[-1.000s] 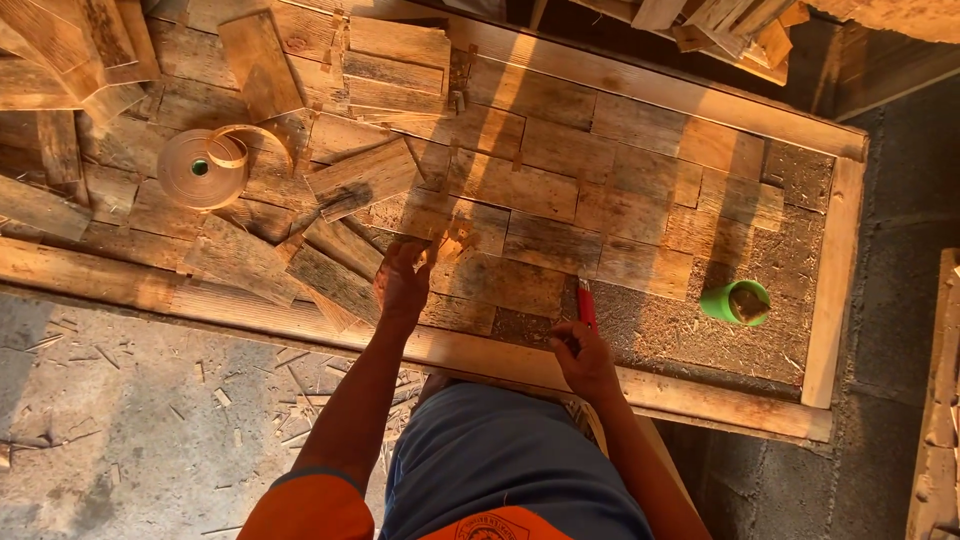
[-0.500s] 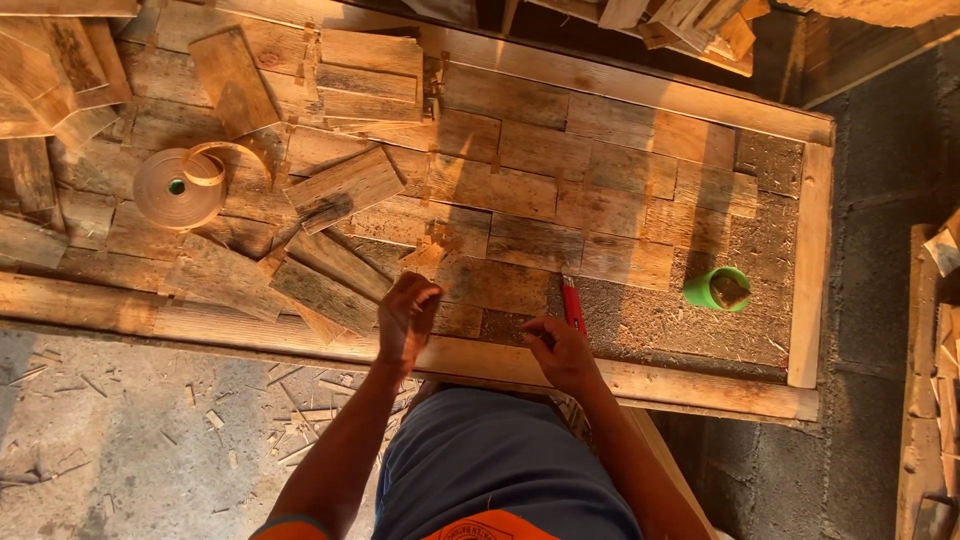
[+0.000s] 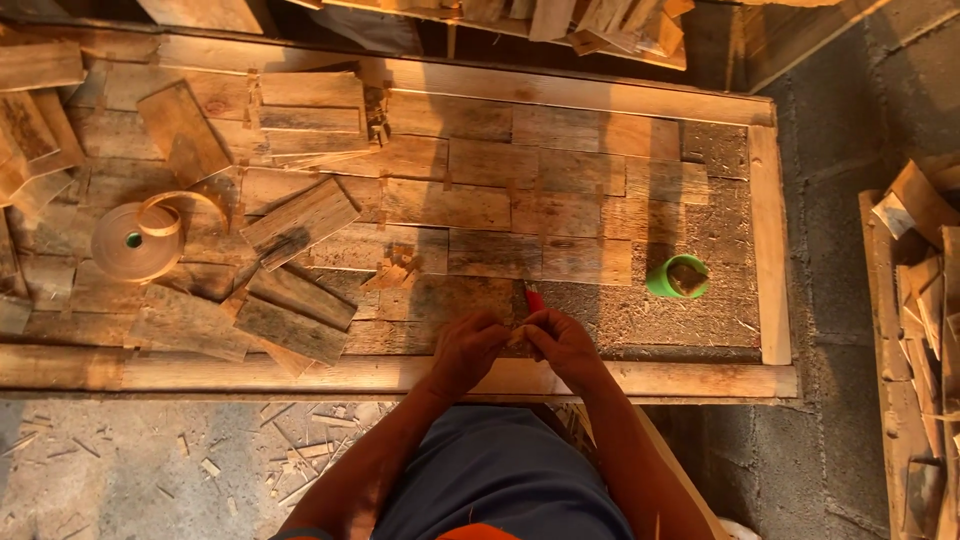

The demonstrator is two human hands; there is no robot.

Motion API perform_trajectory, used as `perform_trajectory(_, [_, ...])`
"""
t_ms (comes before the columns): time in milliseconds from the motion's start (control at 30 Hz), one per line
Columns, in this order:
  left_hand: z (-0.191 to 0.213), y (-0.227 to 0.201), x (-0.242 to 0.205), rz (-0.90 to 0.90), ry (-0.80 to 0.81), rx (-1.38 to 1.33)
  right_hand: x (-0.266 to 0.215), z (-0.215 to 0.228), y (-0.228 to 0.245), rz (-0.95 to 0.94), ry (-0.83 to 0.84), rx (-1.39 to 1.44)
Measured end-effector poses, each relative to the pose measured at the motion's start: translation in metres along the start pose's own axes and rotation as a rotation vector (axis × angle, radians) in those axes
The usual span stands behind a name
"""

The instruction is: Applying small pieces of wood to a frame to create a mosaic pattern.

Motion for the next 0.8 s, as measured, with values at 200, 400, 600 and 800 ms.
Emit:
perform_trajectory(200, [-0.043, -0.033, 0.032, -0.072, 0.058, -0.033, -0.007, 0.049, 0.013, -0.033, -0.106, 0.065])
perform_trajectory(400, [-0.122, -0.014, 0.036, 0.420, 0.079, -0.339, 0.000, 0.110, -0.004, 0.043, -0.333, 0.213])
perform_trajectory(600, [-0.206, -0.013, 0.037, 0.630, 0.078, -0.561, 0.006, 0.163, -0.010, 0.113, -0.566, 0.294])
perform_trajectory(800, [-0.252, -0.030, 0.066, 0.560, 0.100, -0.340, 0.008, 0.219, -0.005, 0.185, -0.749, 0.071])
Point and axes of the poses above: each hand's wrist, its own x-axis towards the middle knuckle, its own z-axis out of the back of the hand, y = z × x, the point moved 8 cm from there along x, towards the middle knuckle, and after that the axes turned 13 degrees about -y, right-handed, at the moved point
